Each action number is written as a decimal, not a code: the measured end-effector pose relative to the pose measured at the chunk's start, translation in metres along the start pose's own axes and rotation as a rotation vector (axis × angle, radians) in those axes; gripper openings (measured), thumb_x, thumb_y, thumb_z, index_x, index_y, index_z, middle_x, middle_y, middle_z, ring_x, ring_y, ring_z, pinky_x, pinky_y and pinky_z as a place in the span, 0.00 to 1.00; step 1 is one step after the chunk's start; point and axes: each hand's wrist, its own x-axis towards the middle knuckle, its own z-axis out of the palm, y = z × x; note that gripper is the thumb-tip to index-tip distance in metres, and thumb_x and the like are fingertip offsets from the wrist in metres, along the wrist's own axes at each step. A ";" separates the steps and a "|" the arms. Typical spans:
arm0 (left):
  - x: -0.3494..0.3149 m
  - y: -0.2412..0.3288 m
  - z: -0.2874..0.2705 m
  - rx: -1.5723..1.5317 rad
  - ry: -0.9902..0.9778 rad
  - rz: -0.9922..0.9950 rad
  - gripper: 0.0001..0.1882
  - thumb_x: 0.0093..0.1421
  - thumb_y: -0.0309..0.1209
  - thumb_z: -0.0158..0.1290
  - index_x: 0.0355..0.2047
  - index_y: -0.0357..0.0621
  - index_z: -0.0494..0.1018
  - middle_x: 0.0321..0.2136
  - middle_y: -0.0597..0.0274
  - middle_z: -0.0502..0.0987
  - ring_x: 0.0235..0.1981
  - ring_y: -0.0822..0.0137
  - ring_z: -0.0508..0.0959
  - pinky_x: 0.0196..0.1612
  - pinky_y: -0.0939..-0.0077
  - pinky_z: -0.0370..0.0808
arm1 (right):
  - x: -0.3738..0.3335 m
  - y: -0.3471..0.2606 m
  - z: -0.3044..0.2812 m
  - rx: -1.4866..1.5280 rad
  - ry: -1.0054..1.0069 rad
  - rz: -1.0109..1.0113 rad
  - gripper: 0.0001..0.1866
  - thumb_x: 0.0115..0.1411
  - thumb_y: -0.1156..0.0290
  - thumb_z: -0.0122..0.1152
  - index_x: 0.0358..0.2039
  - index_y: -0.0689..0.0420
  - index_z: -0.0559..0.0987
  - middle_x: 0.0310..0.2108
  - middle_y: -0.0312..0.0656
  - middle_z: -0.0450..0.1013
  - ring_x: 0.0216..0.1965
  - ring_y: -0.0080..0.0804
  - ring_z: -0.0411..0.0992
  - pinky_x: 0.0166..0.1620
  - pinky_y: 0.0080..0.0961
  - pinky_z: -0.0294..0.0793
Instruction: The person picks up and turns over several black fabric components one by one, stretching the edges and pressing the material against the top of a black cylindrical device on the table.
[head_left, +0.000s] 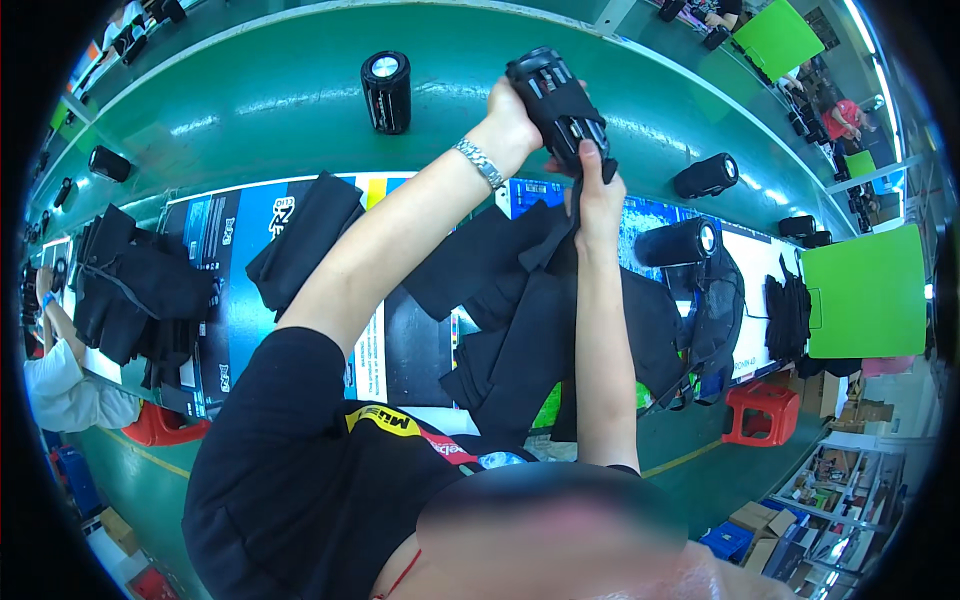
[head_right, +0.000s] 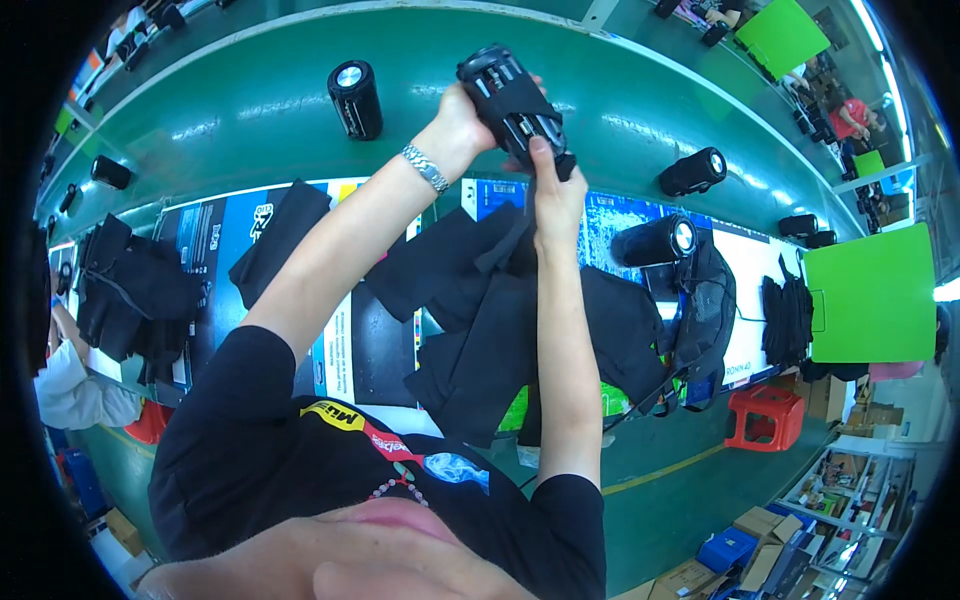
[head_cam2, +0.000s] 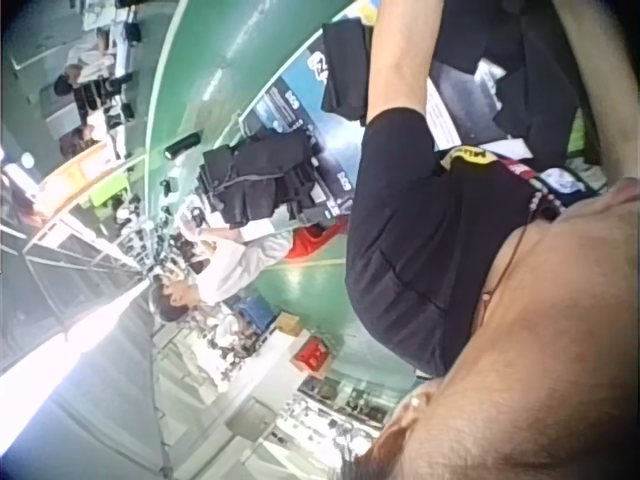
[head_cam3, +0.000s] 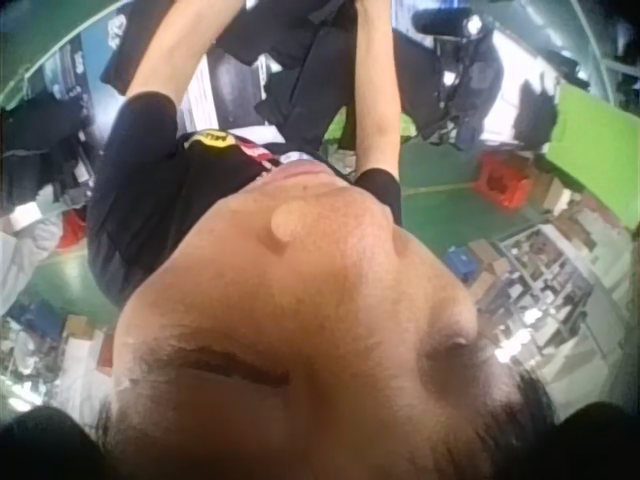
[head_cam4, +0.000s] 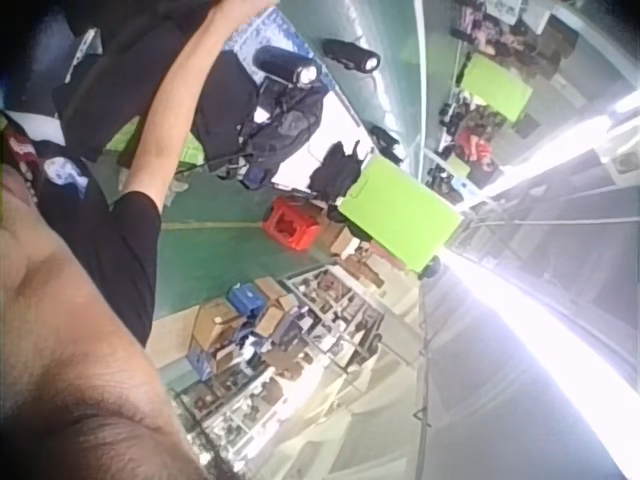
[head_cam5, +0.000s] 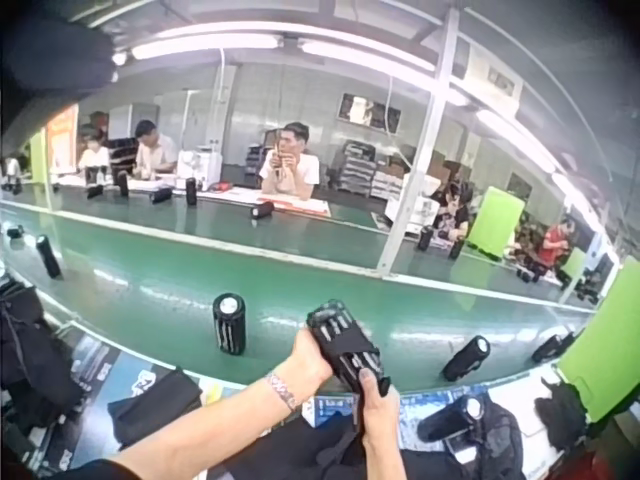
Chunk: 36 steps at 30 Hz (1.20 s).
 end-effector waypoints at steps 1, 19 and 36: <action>0.005 -0.003 -0.004 0.008 -0.009 -0.013 0.31 0.65 0.49 0.25 0.45 0.36 0.69 0.41 0.43 0.75 0.45 0.50 0.74 0.52 0.53 0.69 | 0.012 0.002 -0.011 -0.048 0.068 -0.080 0.23 0.57 0.54 0.62 0.38 0.64 0.77 0.27 0.45 0.77 0.18 0.17 0.67 0.19 0.15 0.60; 0.059 0.018 -0.021 1.508 -0.254 0.005 0.19 0.59 0.44 0.54 0.43 0.43 0.77 0.30 0.69 0.76 0.29 0.79 0.72 0.32 0.83 0.68 | 0.056 0.021 -0.022 -0.746 0.156 -0.596 0.35 0.39 0.58 0.76 0.49 0.53 0.75 0.47 0.50 0.69 0.51 0.46 0.68 0.52 0.33 0.70; 0.011 -0.020 0.006 1.704 -0.409 0.844 0.08 0.55 0.30 0.58 0.35 0.43 0.80 0.39 0.67 0.73 0.37 0.74 0.73 0.34 0.82 0.70 | 0.064 0.025 -0.095 -0.394 -0.150 -0.129 0.32 0.37 0.69 0.74 0.45 0.66 0.75 0.38 0.44 0.76 0.37 0.32 0.74 0.43 0.23 0.71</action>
